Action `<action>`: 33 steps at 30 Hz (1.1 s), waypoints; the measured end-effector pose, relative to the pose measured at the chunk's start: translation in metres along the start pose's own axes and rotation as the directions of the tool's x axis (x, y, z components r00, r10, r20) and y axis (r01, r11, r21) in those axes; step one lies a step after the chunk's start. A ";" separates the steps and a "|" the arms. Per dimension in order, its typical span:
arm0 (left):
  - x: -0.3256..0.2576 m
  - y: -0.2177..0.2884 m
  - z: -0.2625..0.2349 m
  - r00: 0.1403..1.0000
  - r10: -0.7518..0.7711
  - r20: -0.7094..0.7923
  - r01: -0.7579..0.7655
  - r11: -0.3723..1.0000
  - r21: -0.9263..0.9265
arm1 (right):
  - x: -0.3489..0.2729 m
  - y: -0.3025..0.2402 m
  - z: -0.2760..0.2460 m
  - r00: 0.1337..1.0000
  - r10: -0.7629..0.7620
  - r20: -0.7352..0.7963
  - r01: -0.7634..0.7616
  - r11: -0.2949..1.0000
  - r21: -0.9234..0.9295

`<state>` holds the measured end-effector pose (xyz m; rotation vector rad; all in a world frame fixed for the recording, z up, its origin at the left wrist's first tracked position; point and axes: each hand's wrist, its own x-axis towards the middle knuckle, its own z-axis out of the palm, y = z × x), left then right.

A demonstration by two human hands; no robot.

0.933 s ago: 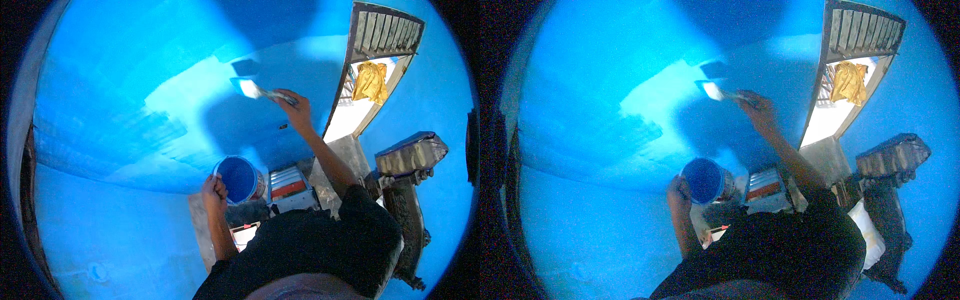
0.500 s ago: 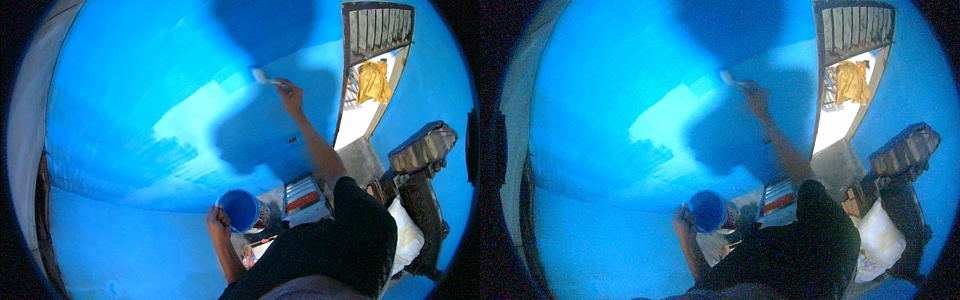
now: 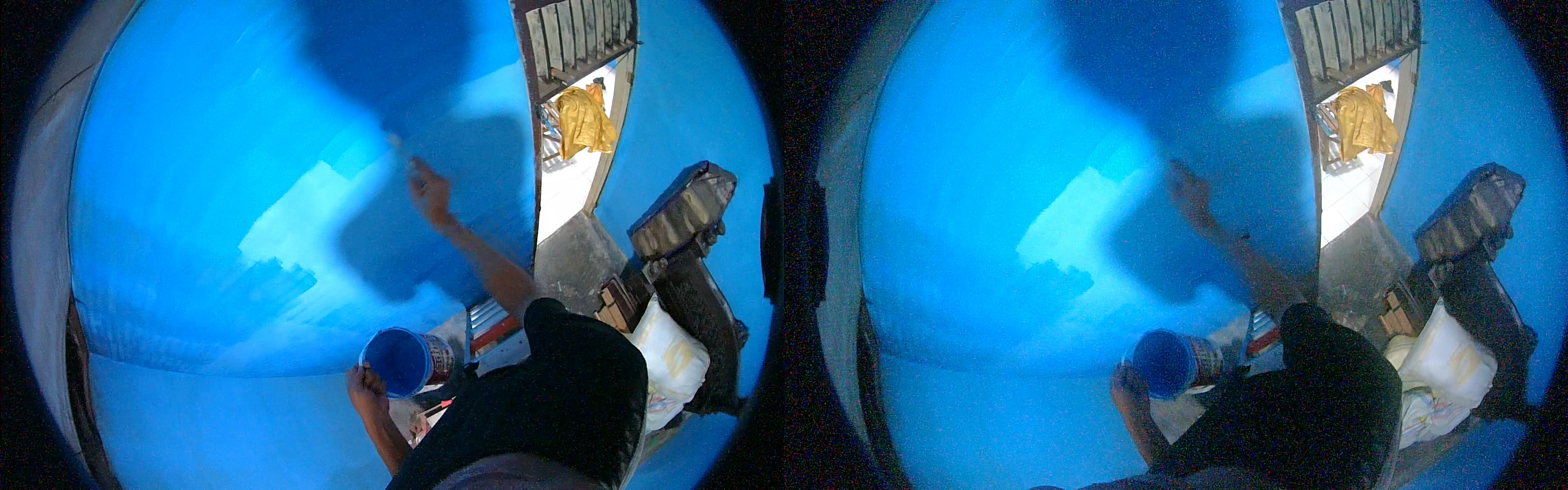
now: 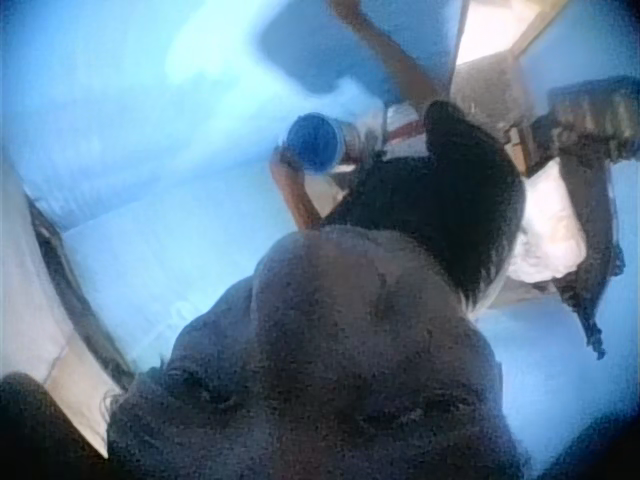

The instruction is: The person paints a ceiling with blue paint using a brush and a bucket. They repeatedly dip the brush into the bucket and apply paint to the ceiling surface in broad strokes.

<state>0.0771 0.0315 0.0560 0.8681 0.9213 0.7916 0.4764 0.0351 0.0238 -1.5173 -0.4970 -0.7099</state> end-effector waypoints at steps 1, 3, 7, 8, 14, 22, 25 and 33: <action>0.002 0.000 -0.001 0.999 -0.001 0.050 0.000 1.000 0.026 | -0.006 -0.014 0.007 0.993 -0.116 0.009 0.115 0.991 0.071; 0.007 -0.001 -0.004 0.990 0.000 0.142 -0.010 0.997 0.071 | -0.012 -0.028 0.007 0.972 -0.216 0.088 0.194 0.959 0.206; 0.000 0.002 0.002 1.000 0.005 0.027 -0.007 0.997 0.076 | 0.013 -0.007 -0.009 0.947 0.000 0.320 -0.065 0.979 0.192; 0.001 0.000 0.000 1.000 -0.008 -0.003 0.008 0.998 0.064 | 0.031 0.012 -0.021 0.932 0.103 0.349 -0.152 0.982 0.116; 0.007 -0.002 -0.011 0.999 -0.037 0.018 0.036 0.998 0.051 | 0.122 0.093 -0.137 0.971 0.189 -0.145 -0.198 0.979 -0.045; 0.001 0.002 0.000 0.998 -0.011 0.066 0.006 0.997 0.077 | 0.133 0.110 -0.116 0.933 -0.076 -0.352 0.043 0.994 -0.101; -0.002 0.002 0.009 0.997 -0.040 0.061 0.036 0.998 0.057 | 0.080 0.088 -0.076 0.960 -0.103 -0.259 0.046 0.975 -0.219; 0.003 0.002 0.006 1.000 -0.001 -0.011 0.002 0.993 0.114 | 0.124 0.072 -0.148 0.906 -0.091 -0.413 0.075 0.996 -0.054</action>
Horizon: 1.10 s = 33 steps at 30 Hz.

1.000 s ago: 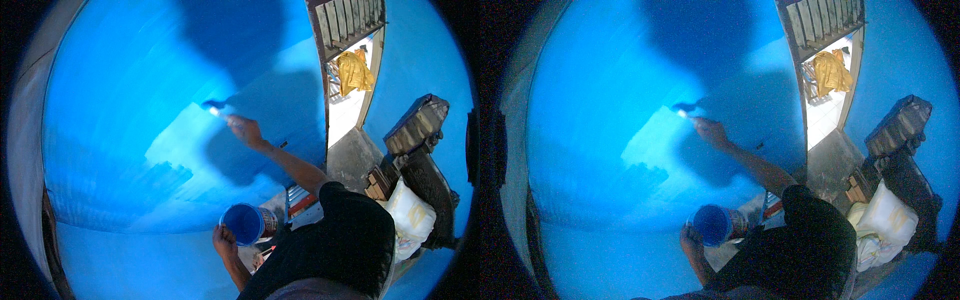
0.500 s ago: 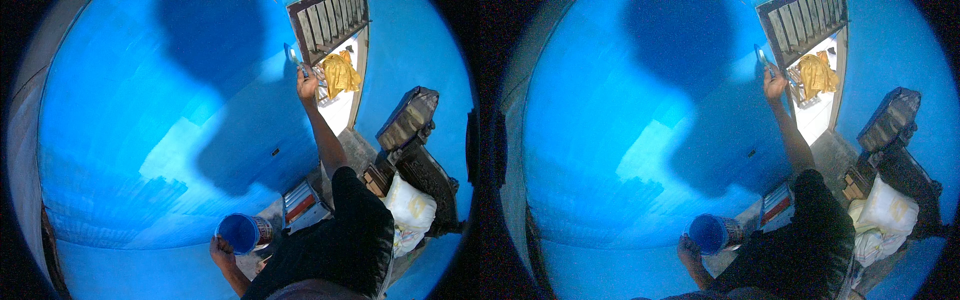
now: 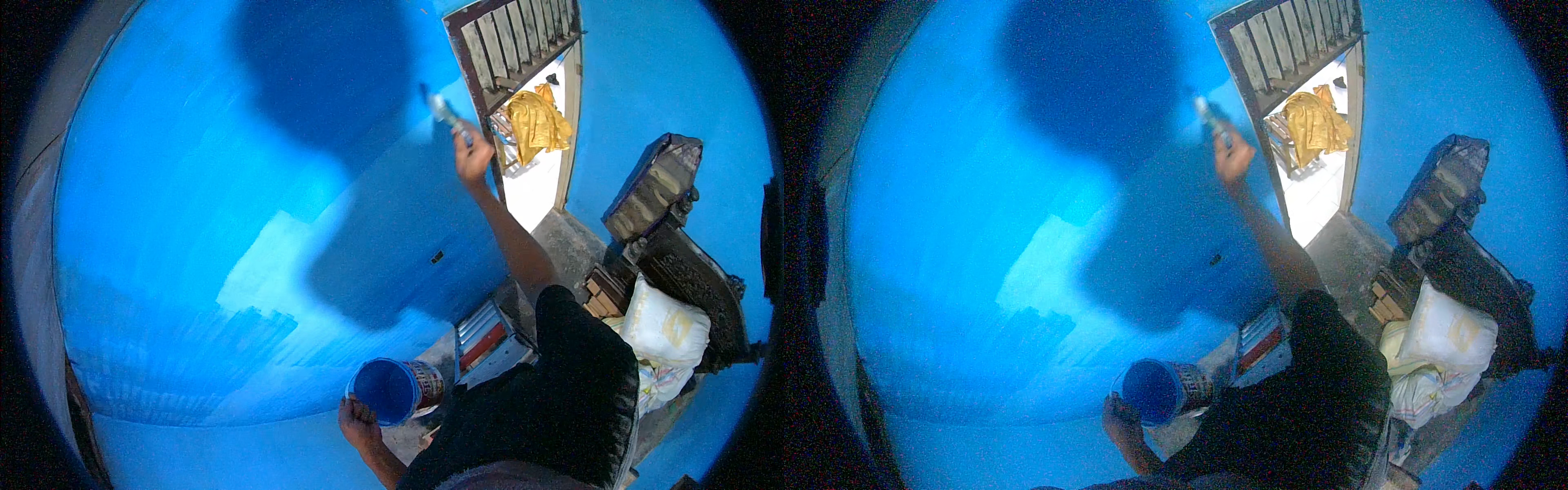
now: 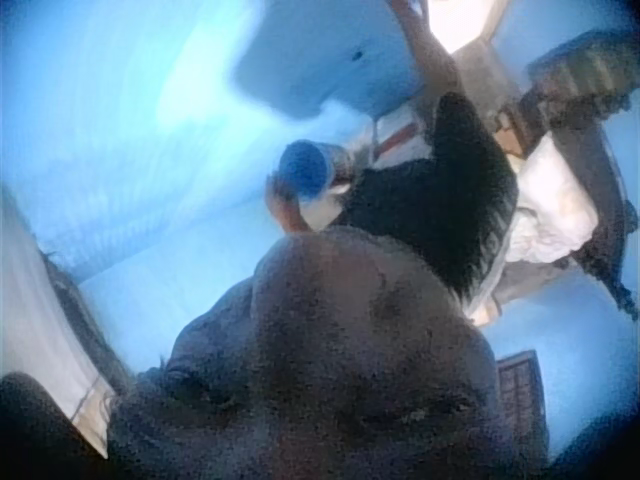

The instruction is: The person paints a ceiling with blue paint using a brush and a bucket. They repeatedly dip the brush into the bucket and apply paint to the ceiling surface in broad strokes.

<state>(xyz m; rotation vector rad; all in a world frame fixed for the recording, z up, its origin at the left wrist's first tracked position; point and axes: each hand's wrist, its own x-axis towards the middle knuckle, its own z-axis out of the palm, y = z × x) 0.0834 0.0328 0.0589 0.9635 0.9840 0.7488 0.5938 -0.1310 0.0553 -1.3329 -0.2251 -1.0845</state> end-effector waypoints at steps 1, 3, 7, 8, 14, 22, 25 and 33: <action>-0.005 0.001 0.002 0.999 -0.011 -0.030 0.010 1.000 -0.023 | 0.014 0.010 -0.004 0.999 0.025 -0.028 -0.026 0.998 -0.055; -0.009 0.003 0.010 0.997 -0.038 -0.068 0.034 0.997 -0.071 | 0.045 0.031 -0.015 0.995 -0.008 -0.098 -0.007 0.988 -0.153; 0.003 -0.007 -0.002 0.999 -0.043 -0.018 0.041 0.997 -0.059 | 0.067 0.047 -0.013 0.996 0.041 -0.084 -0.060 0.970 -0.234; 0.001 -0.006 0.000 0.999 -0.019 -0.027 0.018 0.999 -0.038 | 0.069 0.047 -0.009 0.996 0.047 -0.078 -0.067 0.961 -0.269; -0.001 -0.007 0.001 0.999 0.053 0.014 -0.053 0.998 0.032 | 0.067 0.089 0.008 0.988 0.152 0.023 -0.140 0.951 -0.277; -0.003 -0.008 -0.014 0.999 0.006 0.037 -0.001 0.992 -0.130 | -0.001 0.033 0.006 0.966 0.141 0.217 -0.123 0.988 -0.091; 0.000 -0.007 -0.013 0.999 0.018 0.048 -0.014 0.996 -0.082 | -0.002 0.025 -0.011 0.983 0.119 0.136 -0.125 0.992 0.032; -0.007 -0.009 -0.013 0.999 0.032 0.019 -0.031 0.997 -0.074 | 0.072 0.064 -0.008 0.996 0.076 -0.049 -0.086 0.956 -0.279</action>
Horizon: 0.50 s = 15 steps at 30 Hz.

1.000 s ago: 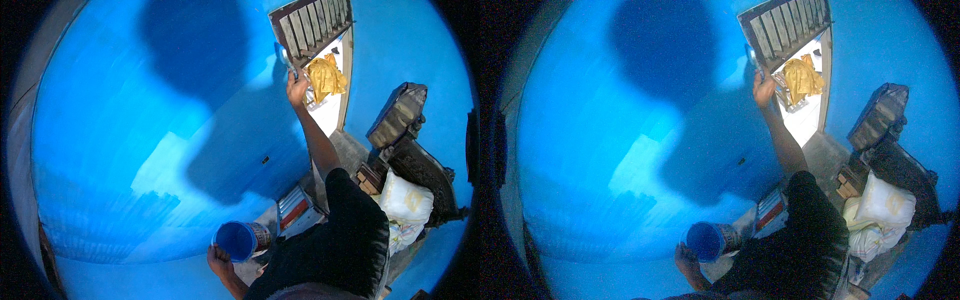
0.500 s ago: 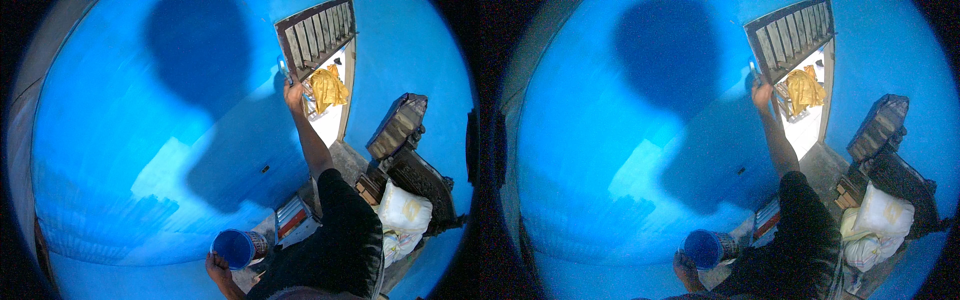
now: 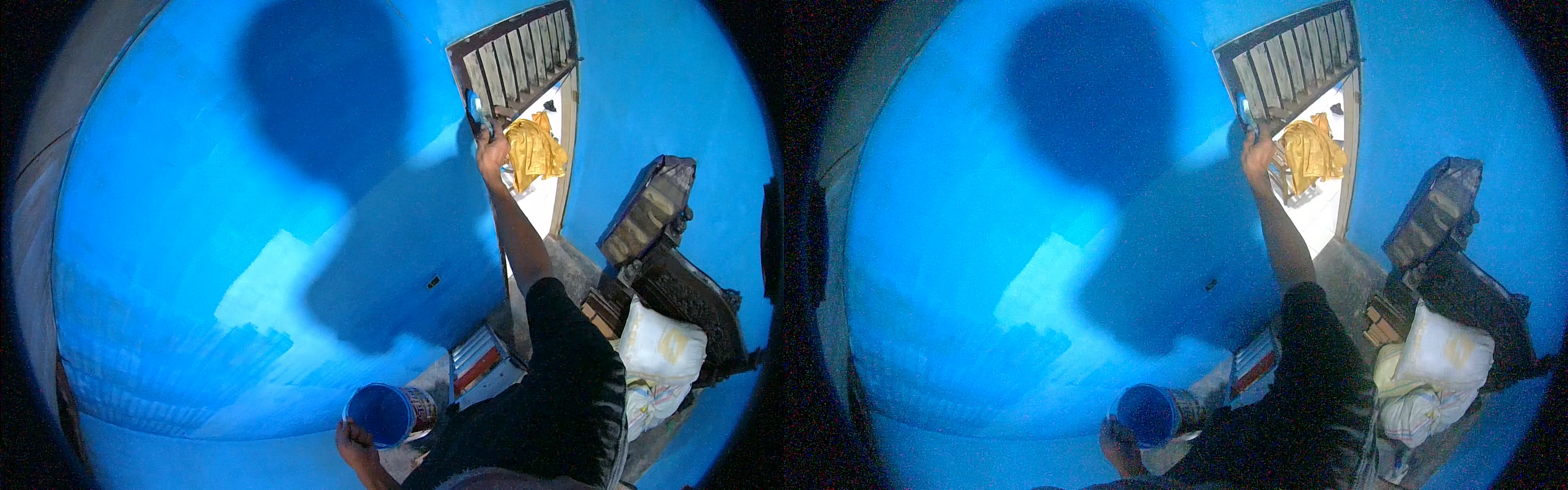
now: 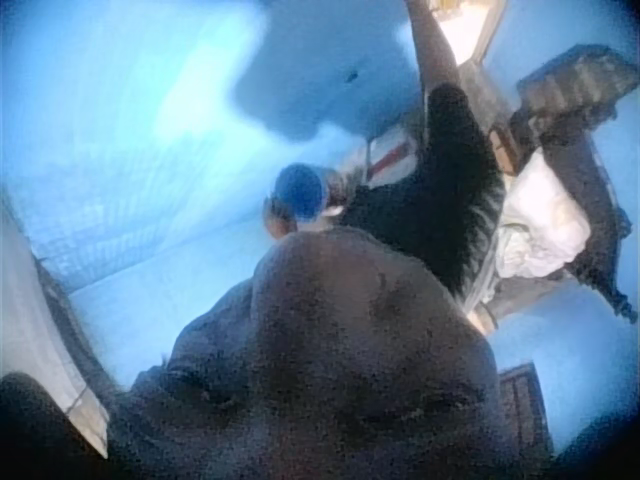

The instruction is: The person paints a ceiling with blue paint using a brush and a bucket. They repeatedly dip the brush into the bucket and apply paint to the ceiling surface in broad strokes.

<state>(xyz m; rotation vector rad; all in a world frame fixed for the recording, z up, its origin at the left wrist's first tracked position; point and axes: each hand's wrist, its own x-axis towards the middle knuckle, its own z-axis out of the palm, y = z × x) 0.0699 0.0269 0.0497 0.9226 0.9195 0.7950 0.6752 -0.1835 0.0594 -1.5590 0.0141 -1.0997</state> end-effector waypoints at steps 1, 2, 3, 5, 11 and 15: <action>0.001 0.000 0.001 1.000 -0.011 0.023 0.011 1.000 -0.001 | 0.005 0.014 0.009 1.000 -0.003 0.016 0.003 1.000 -0.016; 0.001 0.000 0.000 0.999 -0.018 0.028 0.018 1.000 -0.002 | 0.004 0.010 0.014 0.999 0.000 0.048 0.001 1.000 -0.026; 0.000 0.000 -0.002 0.999 -0.026 0.034 0.026 1.000 -0.004 | -0.003 -0.004 0.015 0.976 0.151 0.155 -0.139 0.987 -0.084; 0.002 -0.003 -0.005 1.000 -0.017 0.014 0.016 0.999 0.048 | -0.018 -0.001 0.024 0.995 0.032 0.098 -0.039 0.997 0.073; -0.001 -0.001 0.003 0.999 -0.052 -0.005 0.051 0.998 -0.032 | -0.082 -0.023 0.024 0.965 0.074 0.251 -0.134 0.964 0.230; 0.005 0.000 0.005 0.998 -0.054 -0.020 0.053 0.998 -0.046 | -0.120 -0.041 0.001 0.890 -0.013 0.456 -0.243 0.833 0.497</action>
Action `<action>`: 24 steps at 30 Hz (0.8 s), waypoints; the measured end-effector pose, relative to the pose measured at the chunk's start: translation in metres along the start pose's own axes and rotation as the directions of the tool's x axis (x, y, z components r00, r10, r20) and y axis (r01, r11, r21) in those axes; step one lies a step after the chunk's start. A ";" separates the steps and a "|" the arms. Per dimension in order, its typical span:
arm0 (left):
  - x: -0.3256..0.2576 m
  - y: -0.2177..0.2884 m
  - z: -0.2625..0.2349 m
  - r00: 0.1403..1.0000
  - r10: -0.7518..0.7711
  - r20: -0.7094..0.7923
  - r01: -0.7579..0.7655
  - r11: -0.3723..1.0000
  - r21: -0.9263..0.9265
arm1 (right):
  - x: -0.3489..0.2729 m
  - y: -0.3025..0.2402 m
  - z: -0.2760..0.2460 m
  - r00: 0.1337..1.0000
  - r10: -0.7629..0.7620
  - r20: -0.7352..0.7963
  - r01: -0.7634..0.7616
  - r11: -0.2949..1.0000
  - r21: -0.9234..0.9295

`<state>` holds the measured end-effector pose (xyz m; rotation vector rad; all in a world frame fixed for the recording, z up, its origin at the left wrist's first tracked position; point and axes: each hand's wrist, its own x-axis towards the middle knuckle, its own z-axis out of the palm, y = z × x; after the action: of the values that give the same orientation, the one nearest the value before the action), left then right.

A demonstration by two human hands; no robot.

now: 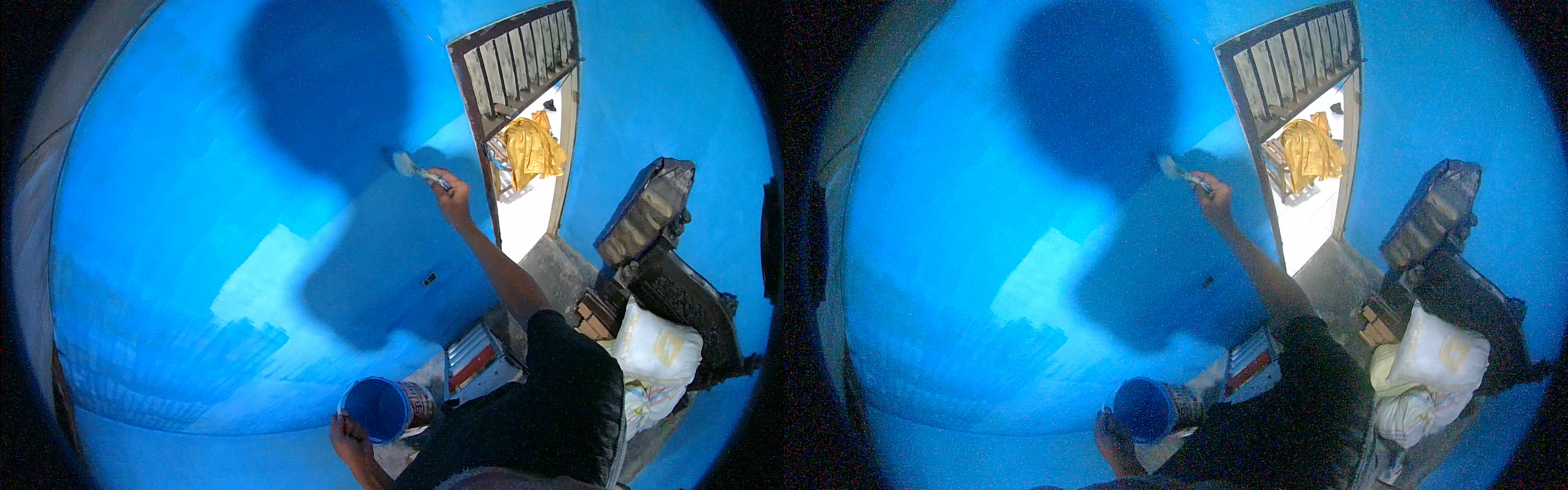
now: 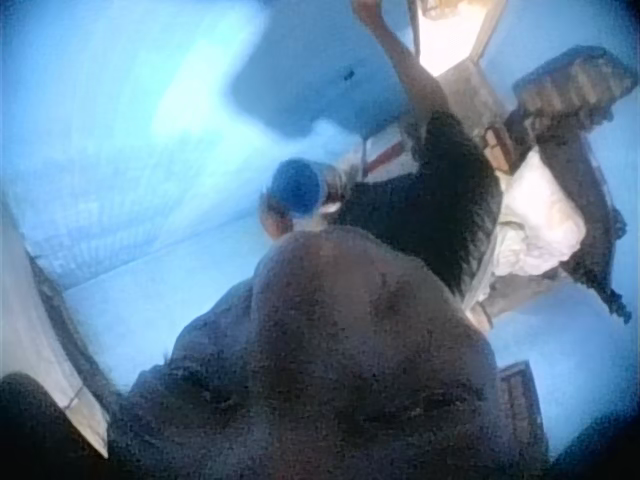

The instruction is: The person paints a ceiling with blue paint using a brush and a bucket. They repeatedly dip the brush into the bucket and apply paint to the ceiling surface in broad strokes.

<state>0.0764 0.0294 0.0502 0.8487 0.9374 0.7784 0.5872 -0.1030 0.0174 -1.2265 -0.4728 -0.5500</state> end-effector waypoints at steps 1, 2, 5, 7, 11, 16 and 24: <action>-0.001 0.001 0.000 1.000 0.011 0.018 -0.011 1.000 -0.002 | -0.003 -0.008 -0.001 0.999 0.032 -0.009 -0.032 0.999 -0.015; -0.004 0.004 -0.001 0.999 0.022 0.031 -0.022 1.000 -0.008 | -0.003 -0.026 -0.003 0.998 0.063 -0.013 -0.064 0.998 -0.028; -0.015 0.005 0.010 0.995 0.093 -0.033 -0.088 0.988 0.124 | 0.003 -0.039 -0.022 0.995 0.086 -0.045 -0.085 0.996 0.024; -0.021 0.006 0.017 0.975 0.220 -0.015 -0.206 0.932 0.299 | -0.003 -0.045 -0.023 0.999 0.041 0.000 -0.041 0.999 -0.014; -0.005 -0.001 0.016 0.960 0.252 0.125 -0.281 0.864 0.417 | -0.031 -0.108 -0.026 0.942 0.137 0.305 -0.164 0.984 0.066; 0.003 0.003 0.024 0.995 0.029 0.100 -0.046 0.982 0.181 | -0.095 -0.182 0.002 0.582 0.395 0.711 -0.496 0.865 -0.076; -0.006 0.037 0.047 0.951 -0.054 0.305 0.026 0.995 0.096 | -0.168 -0.229 0.048 0.166 0.030 0.986 -0.047 0.999 -0.022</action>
<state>0.1091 0.0282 0.1000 0.9961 0.7132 0.5507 0.3109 -0.0883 0.0983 -1.4674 -1.5873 0.4723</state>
